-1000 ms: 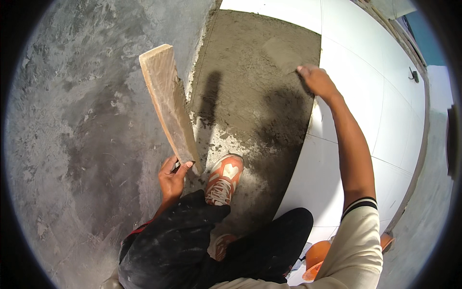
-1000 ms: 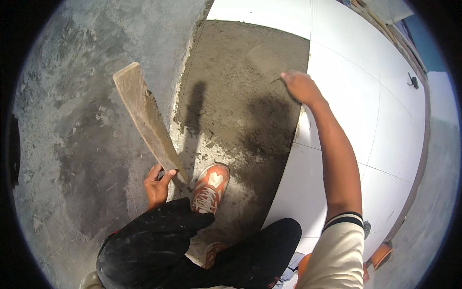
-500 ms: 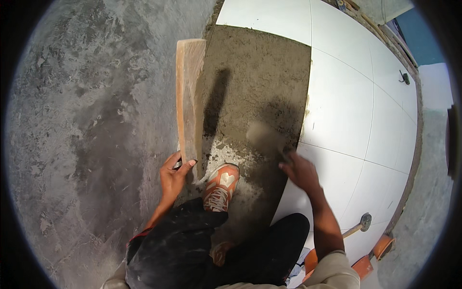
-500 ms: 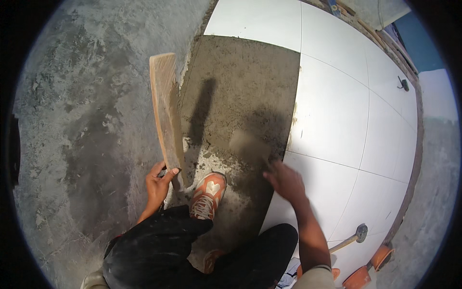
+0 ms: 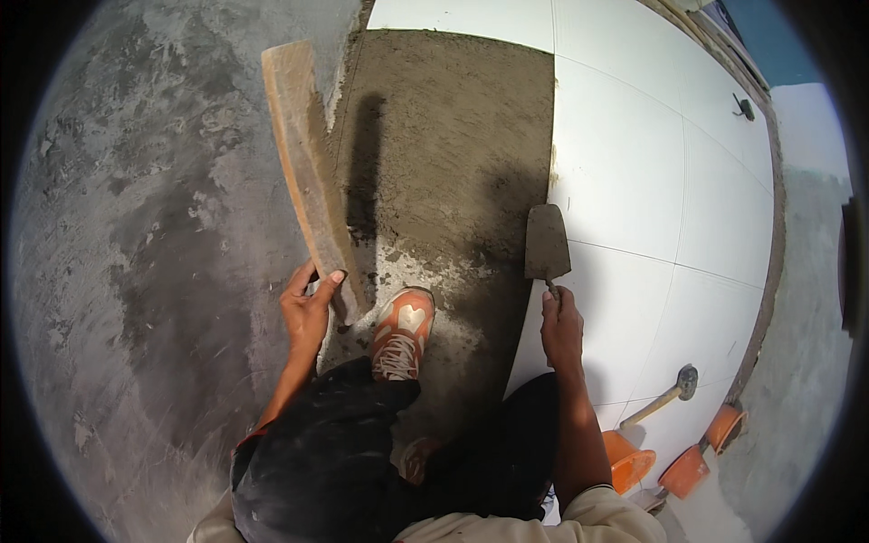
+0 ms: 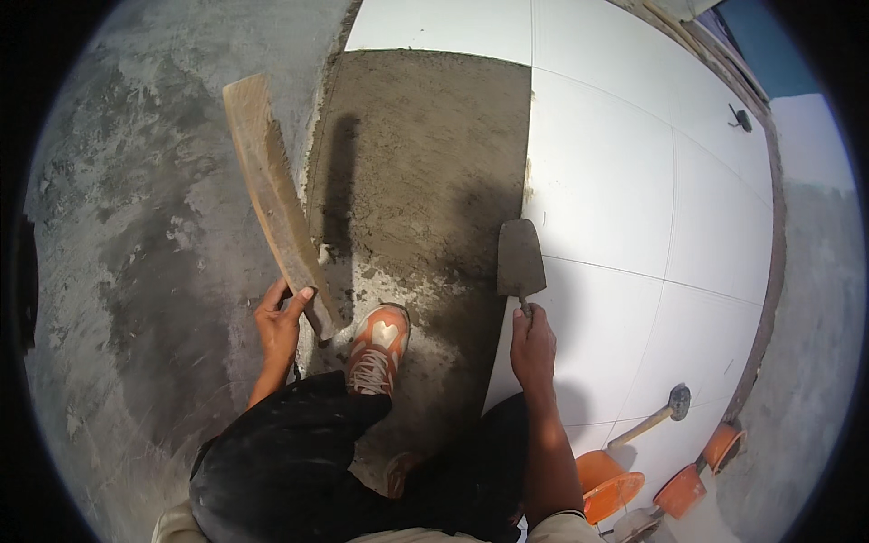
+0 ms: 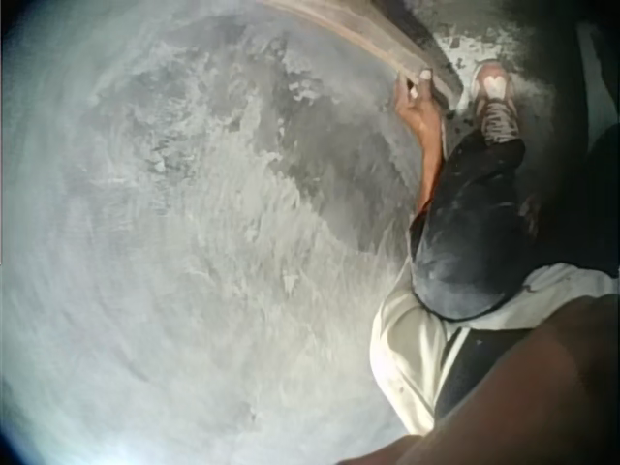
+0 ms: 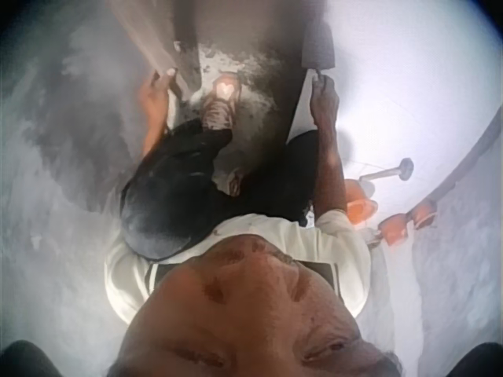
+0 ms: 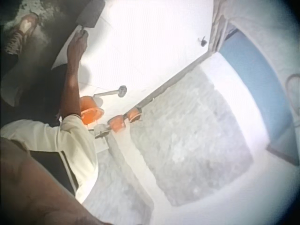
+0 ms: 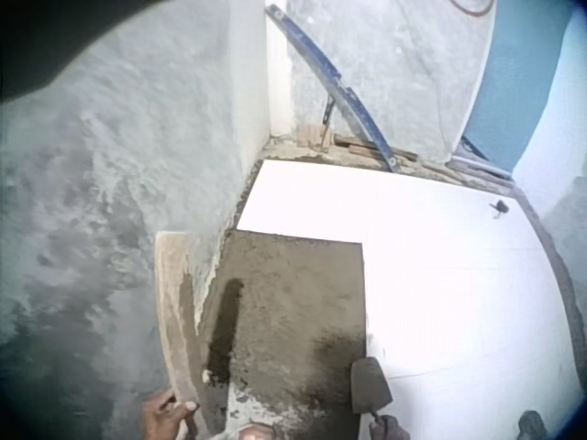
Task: The person scoops cement from a bucket and spreads it onto the floor using a trowel. They then use a wooden straightedge to level the cement and smooth the surface. Finally, they apply cement onto a tile and spread it evenly.
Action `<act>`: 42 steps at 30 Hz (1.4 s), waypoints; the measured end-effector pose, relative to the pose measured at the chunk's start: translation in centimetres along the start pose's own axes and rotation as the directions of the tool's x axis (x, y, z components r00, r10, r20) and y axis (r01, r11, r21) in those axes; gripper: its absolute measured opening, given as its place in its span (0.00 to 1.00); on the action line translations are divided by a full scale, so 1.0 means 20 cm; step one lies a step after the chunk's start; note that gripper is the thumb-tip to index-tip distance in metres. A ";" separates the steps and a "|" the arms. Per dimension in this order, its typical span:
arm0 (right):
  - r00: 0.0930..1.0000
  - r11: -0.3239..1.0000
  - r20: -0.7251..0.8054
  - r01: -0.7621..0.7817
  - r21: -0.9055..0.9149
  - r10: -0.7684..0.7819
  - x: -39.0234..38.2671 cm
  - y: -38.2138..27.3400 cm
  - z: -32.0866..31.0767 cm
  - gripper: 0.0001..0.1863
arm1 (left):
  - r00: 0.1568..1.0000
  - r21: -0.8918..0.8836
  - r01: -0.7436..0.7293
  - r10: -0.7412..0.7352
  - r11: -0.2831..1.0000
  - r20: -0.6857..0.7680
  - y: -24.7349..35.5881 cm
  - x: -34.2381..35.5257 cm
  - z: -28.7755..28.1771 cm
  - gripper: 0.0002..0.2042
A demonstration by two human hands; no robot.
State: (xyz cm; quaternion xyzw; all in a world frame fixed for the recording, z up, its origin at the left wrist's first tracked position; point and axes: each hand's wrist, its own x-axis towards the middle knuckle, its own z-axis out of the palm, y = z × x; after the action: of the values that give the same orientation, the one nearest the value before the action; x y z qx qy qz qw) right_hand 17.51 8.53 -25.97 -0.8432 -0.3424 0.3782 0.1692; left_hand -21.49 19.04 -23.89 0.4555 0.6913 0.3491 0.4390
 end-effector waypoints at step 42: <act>0.785 0.862 -0.361 0.487 -0.141 -0.503 1.39 -1.03 0.14 0.24 | 0.982 -0.050 0.083 -0.073 0.995 0.174 -0.12 -0.08 -0.10 0.19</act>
State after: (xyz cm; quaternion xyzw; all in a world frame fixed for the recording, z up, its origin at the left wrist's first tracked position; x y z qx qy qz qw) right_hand 19.49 42.81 -31.17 -0.7846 -0.5187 0.1401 0.3092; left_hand -23.71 16.54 -24.73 0.4437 0.6580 0.3105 0.5232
